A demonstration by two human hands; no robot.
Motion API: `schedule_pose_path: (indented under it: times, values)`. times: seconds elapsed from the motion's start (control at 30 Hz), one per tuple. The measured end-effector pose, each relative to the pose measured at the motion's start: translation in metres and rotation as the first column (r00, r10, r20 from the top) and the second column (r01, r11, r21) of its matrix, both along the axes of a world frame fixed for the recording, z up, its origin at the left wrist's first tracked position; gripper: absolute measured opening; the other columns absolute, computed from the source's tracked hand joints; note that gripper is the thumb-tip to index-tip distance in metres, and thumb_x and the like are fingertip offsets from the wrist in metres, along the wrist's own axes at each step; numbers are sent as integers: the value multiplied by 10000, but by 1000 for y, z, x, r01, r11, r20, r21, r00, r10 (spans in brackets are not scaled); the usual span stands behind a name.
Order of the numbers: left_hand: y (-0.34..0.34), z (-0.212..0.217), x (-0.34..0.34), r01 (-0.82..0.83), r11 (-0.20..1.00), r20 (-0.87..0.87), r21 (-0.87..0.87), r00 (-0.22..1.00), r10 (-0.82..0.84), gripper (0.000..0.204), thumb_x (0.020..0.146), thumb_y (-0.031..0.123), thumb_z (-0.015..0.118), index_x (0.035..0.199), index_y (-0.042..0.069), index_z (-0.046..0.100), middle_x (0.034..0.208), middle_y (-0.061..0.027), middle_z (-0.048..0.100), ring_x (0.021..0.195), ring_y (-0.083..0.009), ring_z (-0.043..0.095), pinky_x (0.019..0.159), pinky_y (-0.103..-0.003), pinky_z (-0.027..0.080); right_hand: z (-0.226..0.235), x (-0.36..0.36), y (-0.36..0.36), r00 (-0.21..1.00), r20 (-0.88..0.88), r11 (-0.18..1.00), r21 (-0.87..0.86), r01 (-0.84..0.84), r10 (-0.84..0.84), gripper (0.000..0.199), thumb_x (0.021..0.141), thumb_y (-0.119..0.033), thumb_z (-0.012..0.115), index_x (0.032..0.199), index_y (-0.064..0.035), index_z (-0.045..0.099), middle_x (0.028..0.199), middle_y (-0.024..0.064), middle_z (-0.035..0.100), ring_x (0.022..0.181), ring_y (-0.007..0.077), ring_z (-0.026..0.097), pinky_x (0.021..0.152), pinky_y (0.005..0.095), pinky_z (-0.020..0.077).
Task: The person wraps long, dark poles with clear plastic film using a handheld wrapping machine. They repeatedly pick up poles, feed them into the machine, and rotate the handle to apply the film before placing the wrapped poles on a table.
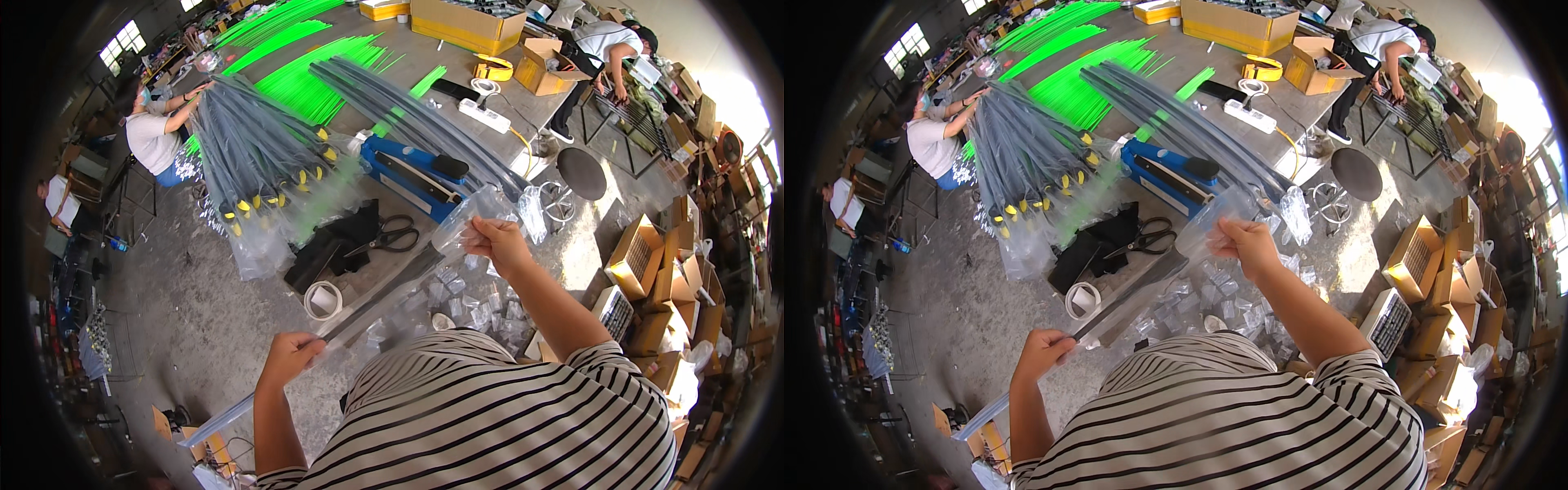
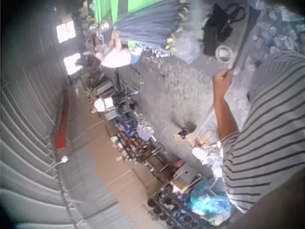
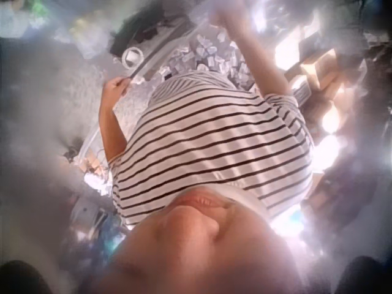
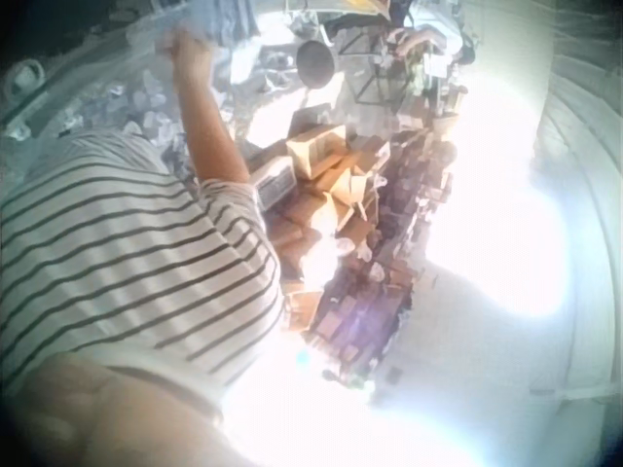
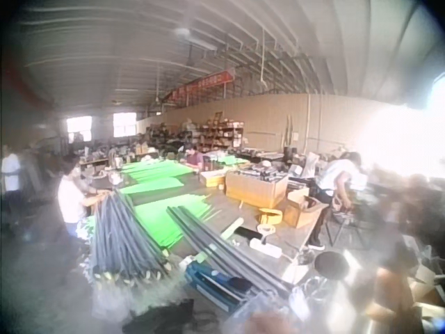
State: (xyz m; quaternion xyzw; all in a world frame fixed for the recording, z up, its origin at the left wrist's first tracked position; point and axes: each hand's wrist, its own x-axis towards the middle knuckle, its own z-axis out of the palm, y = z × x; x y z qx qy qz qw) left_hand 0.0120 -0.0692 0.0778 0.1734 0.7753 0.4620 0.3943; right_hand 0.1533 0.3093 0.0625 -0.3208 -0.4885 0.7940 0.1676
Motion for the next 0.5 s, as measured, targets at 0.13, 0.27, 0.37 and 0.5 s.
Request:
schedule_pose_path:
  times: [0.13, 0.27, 0.37, 0.5]
  values:
    - [31, -8, -9, 31, 996, -27, -83, 999, -34, 165, 780, 94, 584, 676, -32, 608, 517, -7, 502, 423, -57, 416, 394, -205, 302, -42, -7, 36, 999, 38, 999, -34, 0, 1, 248, 831, -184, 555, 858, 58, 599, 783, 140, 627, 672, 198, 620, 598, 285, 528]
    - [64, -12, -23, 41, 995, -91, -91, 995, -49, 205, 784, 113, 583, 633, -24, 596, 483, -3, 480, 399, -49, 391, 382, -204, 283, -69, -42, 81, 997, 38, 996, -62, -64, 67, 249, 824, -191, 566, 852, 54, 598, 767, 137, 623, 657, 198, 619, 582, 281, 527]
    - [80, -22, -29, -45, 996, -63, -72, 997, 41, 205, 772, 129, 605, 635, -23, 599, 476, 3, 481, 395, -50, 402, 376, -207, 283, -74, -74, 106, 995, 72, 996, -54, -70, 73, 249, 817, -203, 578, 837, 45, 600, 752, 129, 621, 646, 195, 617, 572, 280, 526]
    - [99, -31, -29, -115, 992, -36, -46, 993, 113, 229, 774, 129, 610, 616, -35, 588, 466, -4, 463, 383, -54, 390, 366, -209, 270, -73, -103, 132, 986, 147, 997, 15, -76, 73, 242, 813, -210, 583, 824, 32, 600, 740, 119, 620, 642, 196, 615, 571, 282, 526]
